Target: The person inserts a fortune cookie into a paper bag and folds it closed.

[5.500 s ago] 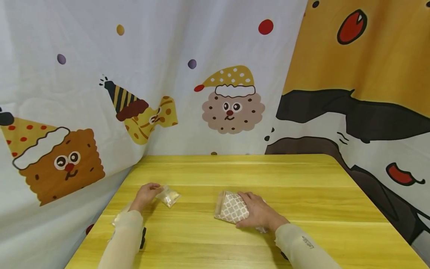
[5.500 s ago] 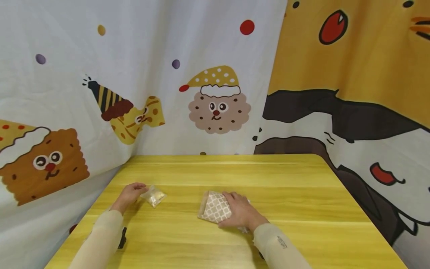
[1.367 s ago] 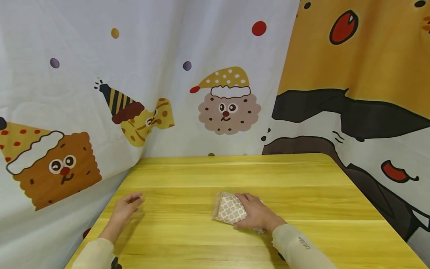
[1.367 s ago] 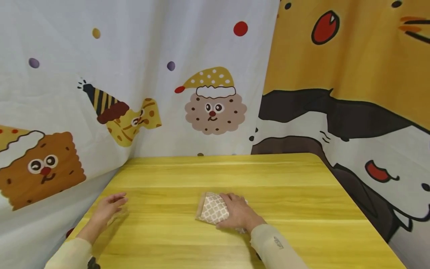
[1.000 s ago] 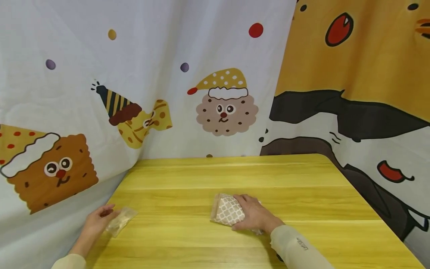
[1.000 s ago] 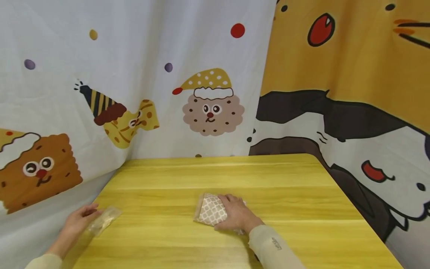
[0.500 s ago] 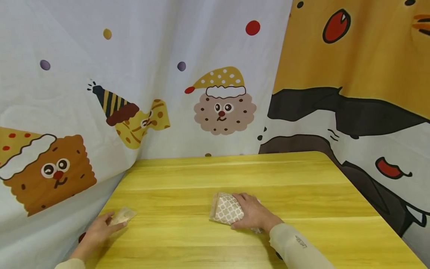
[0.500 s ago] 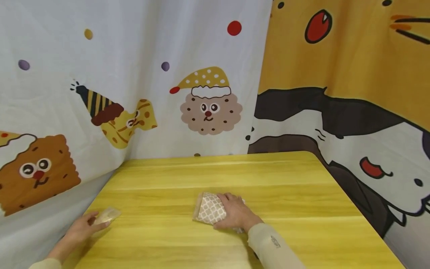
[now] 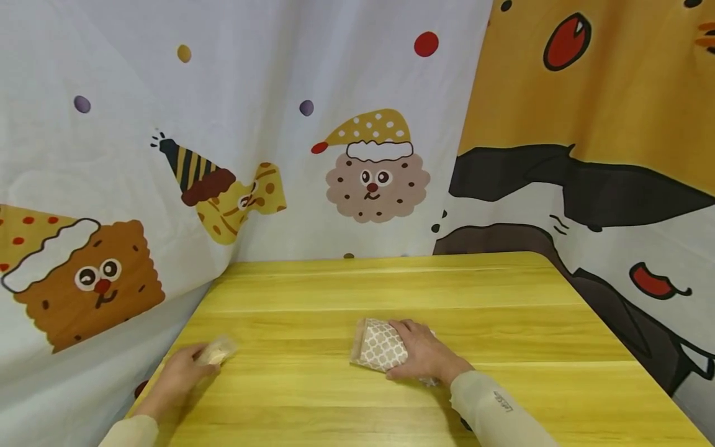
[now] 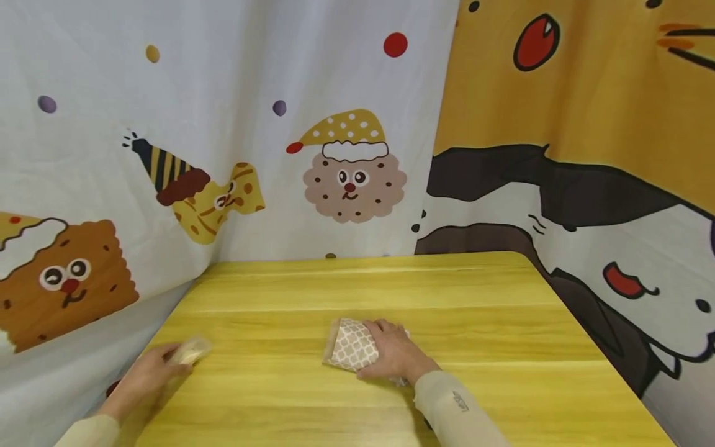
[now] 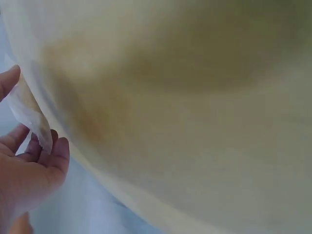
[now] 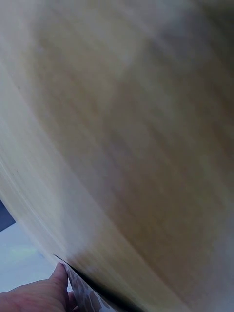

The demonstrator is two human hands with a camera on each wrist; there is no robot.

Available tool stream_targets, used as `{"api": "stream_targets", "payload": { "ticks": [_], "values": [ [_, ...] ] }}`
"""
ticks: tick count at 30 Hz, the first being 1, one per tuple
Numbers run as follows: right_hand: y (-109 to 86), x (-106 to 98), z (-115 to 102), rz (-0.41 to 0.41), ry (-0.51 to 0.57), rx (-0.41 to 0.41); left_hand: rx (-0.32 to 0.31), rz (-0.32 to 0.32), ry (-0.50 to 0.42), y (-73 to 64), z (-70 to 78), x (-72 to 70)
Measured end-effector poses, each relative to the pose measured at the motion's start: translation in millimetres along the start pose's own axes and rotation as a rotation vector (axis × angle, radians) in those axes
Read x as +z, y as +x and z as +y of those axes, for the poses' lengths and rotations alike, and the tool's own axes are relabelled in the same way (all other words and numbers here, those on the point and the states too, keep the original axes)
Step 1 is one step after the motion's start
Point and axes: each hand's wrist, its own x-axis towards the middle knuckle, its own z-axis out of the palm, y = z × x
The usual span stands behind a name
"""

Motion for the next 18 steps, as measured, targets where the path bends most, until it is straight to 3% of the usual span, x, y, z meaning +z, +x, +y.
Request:
{"api": "stream_targets", "payload": {
  "ticks": [8,18],
  "values": [
    [1.7,0.1,-0.4,-0.005,0.001,0.012,0.094,0.004,-0.074,7.9,44.2,14.8],
    [1.2,-0.2,-1.2,-0.005,0.006,0.017,0.237,-0.016,-0.175,27.4,117.0,58.5]
  ]
}}
